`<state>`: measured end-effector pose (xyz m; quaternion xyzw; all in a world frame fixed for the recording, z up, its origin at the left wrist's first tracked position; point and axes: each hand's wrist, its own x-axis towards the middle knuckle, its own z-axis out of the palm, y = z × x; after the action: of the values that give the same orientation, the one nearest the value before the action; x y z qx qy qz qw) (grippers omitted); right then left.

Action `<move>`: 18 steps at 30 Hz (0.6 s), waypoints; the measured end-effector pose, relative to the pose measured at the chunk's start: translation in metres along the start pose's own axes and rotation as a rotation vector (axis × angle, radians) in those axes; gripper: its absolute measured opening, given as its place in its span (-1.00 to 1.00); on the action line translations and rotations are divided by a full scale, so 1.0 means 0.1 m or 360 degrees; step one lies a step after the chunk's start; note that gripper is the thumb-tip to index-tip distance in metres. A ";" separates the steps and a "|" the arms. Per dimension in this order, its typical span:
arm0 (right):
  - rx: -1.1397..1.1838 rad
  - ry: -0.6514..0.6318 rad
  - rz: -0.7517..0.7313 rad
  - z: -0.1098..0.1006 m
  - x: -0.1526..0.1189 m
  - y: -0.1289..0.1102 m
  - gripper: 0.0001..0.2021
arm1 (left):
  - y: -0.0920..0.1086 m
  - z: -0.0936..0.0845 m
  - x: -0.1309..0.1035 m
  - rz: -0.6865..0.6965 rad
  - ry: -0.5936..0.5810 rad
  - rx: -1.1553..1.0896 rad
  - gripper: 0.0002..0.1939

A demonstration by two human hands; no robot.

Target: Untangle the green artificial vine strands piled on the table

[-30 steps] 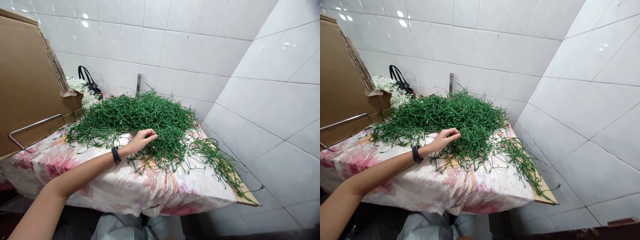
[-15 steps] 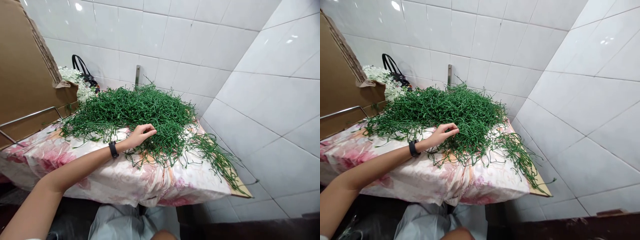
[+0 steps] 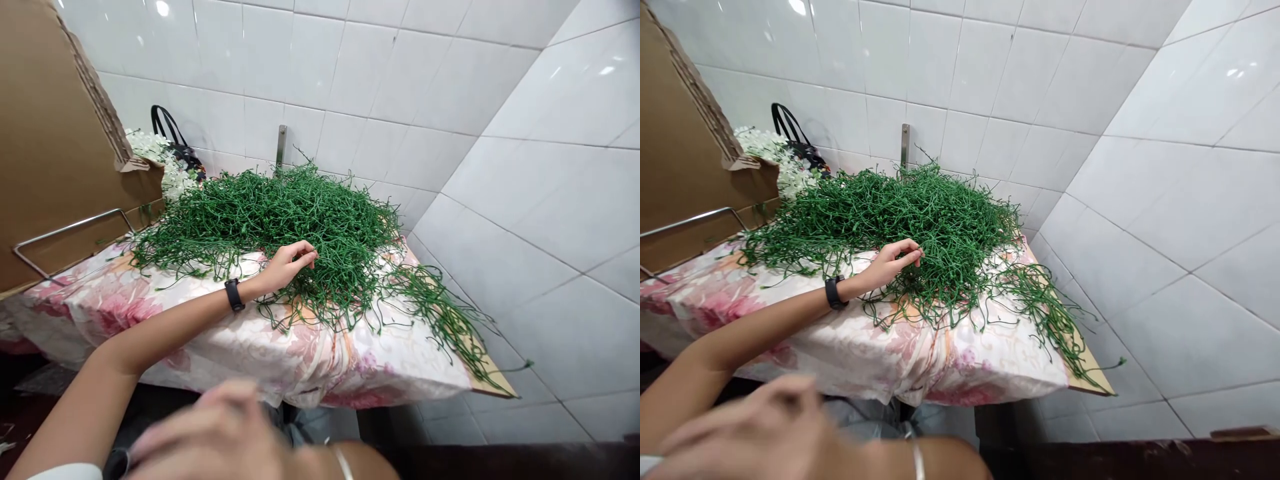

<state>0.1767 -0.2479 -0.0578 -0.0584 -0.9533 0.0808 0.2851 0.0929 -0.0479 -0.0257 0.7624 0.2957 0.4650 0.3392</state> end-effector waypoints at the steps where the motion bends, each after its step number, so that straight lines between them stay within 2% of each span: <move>1: -0.0030 0.0142 0.0100 -0.15 0.05 0.18 -0.78 | 0.00 0.00 0.00 0.0013 0.0012 -0.0023 -0.80; 3: -0.0236 0.0490 0.0414 -0.49 0.09 0.53 -0.78 | -0.01 -0.02 0.01 0.0030 0.0031 -0.0069 -0.82; 4: -0.0403 0.0624 0.0635 -0.66 0.09 0.69 -0.77 | 0.00 -0.02 0.01 0.0035 0.0041 -0.0089 -0.82; 5: -0.0619 0.0681 0.0731 -0.82 0.07 0.84 -0.80 | 0.00 -0.02 0.01 0.0037 0.0051 -0.0105 -0.82; 8: -0.1013 0.0409 0.0948 -1.16 0.01 1.20 -0.83 | 0.03 -0.03 0.01 0.0039 0.0064 -0.0106 -0.80; 12: -0.0820 0.0166 0.0917 -1.31 -0.02 1.55 -0.86 | 0.04 -0.03 -0.01 0.0049 0.0089 -0.0058 -0.75; 15: -0.0615 0.0187 0.0880 -1.32 0.00 1.74 -0.85 | 0.03 -0.04 0.00 0.0064 0.0116 -0.0071 -0.77; 18: -0.0539 0.0328 0.0807 -1.31 -0.01 1.88 -0.84 | 0.01 -0.05 0.02 0.0054 0.0120 -0.0117 -0.78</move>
<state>0.2625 -0.0482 0.0146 -0.3485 -0.8744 -0.0169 0.3373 0.0890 -0.0460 -0.0225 0.7362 0.2781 0.5096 0.3478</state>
